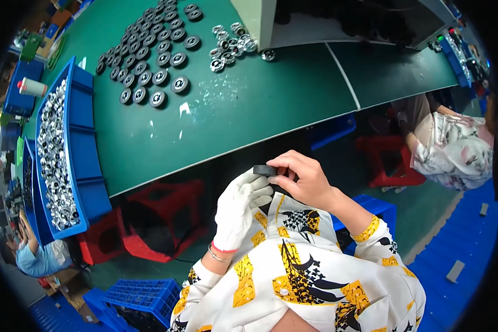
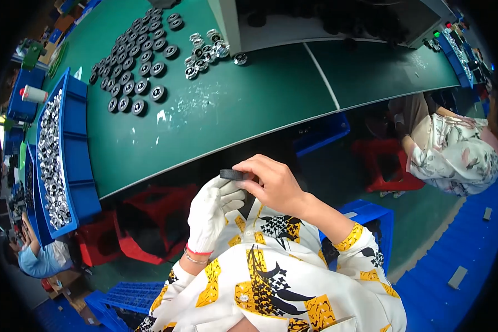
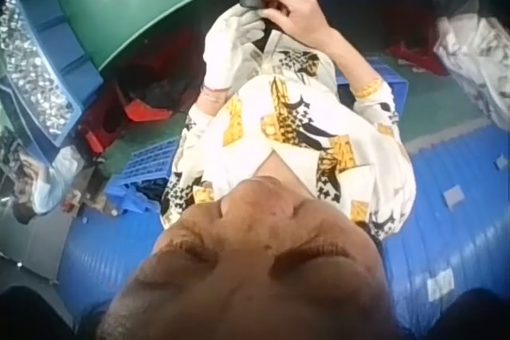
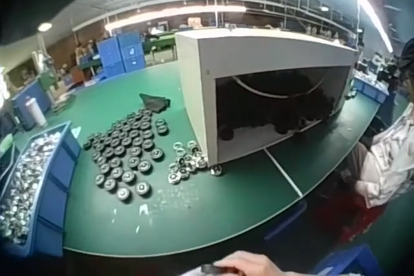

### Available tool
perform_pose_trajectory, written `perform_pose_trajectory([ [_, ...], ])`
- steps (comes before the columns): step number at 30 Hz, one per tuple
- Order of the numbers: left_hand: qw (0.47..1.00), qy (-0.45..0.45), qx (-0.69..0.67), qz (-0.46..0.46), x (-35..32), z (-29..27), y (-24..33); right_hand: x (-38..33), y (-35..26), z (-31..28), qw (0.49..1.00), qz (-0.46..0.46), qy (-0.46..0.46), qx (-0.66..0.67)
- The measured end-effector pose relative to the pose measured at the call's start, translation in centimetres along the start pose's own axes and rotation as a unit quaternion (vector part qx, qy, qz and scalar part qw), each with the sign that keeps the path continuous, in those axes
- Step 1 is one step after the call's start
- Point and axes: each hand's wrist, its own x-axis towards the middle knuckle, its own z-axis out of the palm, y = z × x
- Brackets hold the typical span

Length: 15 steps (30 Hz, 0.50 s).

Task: The person is assembling small metal bearings into circular rubber components at a factory workbench.

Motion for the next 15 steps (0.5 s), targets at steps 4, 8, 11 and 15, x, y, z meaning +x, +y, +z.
perform_pose_trajectory([
  [4,0.997,0.033,0.057,0.028,0.0,-0.5,-0.2,-0.3,0.6,1.7,0.969,-0.191,0.039,-0.154],
  [8,0.996,0.017,0.043,0.071,-0.2,-1.0,-0.2,-0.2,0.6,2.5,0.948,-0.252,0.050,-0.190],
  [11,0.995,0.032,0.060,0.070,-0.2,-1.5,-0.3,-0.5,1.2,3.1,0.949,-0.247,0.063,-0.186],
  [15,0.993,0.010,0.075,0.088,-0.5,-2.1,-0.2,-0.5,1.1,3.3,0.953,-0.240,0.062,-0.174],
])
